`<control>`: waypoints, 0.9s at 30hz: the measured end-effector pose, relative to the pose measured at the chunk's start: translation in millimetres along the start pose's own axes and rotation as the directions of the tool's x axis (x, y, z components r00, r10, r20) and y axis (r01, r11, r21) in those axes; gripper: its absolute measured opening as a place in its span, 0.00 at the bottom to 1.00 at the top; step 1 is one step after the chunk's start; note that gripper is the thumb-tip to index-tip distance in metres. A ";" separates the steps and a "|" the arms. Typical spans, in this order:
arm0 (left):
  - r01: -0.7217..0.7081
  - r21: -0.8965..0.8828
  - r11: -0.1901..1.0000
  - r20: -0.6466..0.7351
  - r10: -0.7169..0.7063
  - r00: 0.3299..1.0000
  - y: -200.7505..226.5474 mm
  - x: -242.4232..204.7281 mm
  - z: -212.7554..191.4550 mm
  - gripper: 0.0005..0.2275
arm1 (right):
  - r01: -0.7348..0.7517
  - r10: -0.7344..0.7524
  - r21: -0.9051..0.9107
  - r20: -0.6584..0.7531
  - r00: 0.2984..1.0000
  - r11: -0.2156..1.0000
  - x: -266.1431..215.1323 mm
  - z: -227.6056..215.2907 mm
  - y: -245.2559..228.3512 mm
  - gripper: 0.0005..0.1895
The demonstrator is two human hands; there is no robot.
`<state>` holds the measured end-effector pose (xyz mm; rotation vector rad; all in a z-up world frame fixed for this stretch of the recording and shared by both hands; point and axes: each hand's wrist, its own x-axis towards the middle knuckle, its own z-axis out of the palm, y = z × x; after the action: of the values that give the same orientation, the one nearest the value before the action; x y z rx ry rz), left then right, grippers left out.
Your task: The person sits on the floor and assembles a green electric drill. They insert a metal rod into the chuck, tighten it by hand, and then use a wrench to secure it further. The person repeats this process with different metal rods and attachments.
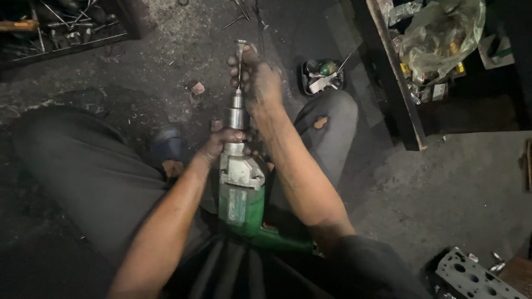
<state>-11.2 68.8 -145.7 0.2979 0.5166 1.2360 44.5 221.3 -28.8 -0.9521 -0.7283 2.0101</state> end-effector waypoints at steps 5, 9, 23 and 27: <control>0.116 -0.067 0.991 0.110 -0.108 0.988 -2.9 4.1 2.0 0.20 | 0.048 -0.048 0.009 0.054 0.997 0.999 1.3 -4.8 -5.9 0.10; 0.155 -0.065 0.986 0.054 -0.152 0.987 -2.5 4.8 2.9 0.20 | -0.042 0.042 0.044 0.009 0.999 0.998 -2.4 -7.3 -9.9 0.13; 0.088 -0.070 0.994 0.143 -0.078 0.987 -1.6 8.3 -4.7 0.19 | 0.014 -0.014 -0.022 -0.029 0.999 1.000 0.3 -5.0 2.1 0.11; 0.120 -0.075 0.990 0.084 -0.113 0.990 -3.7 8.2 -5.0 0.21 | 0.042 -0.044 -0.054 -0.034 0.998 0.998 -1.2 -3.5 0.3 0.11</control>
<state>-8.9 75.2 -153.5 0.2443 0.4092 1.1237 47.8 220.7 -30.6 -0.9919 -0.7795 1.9399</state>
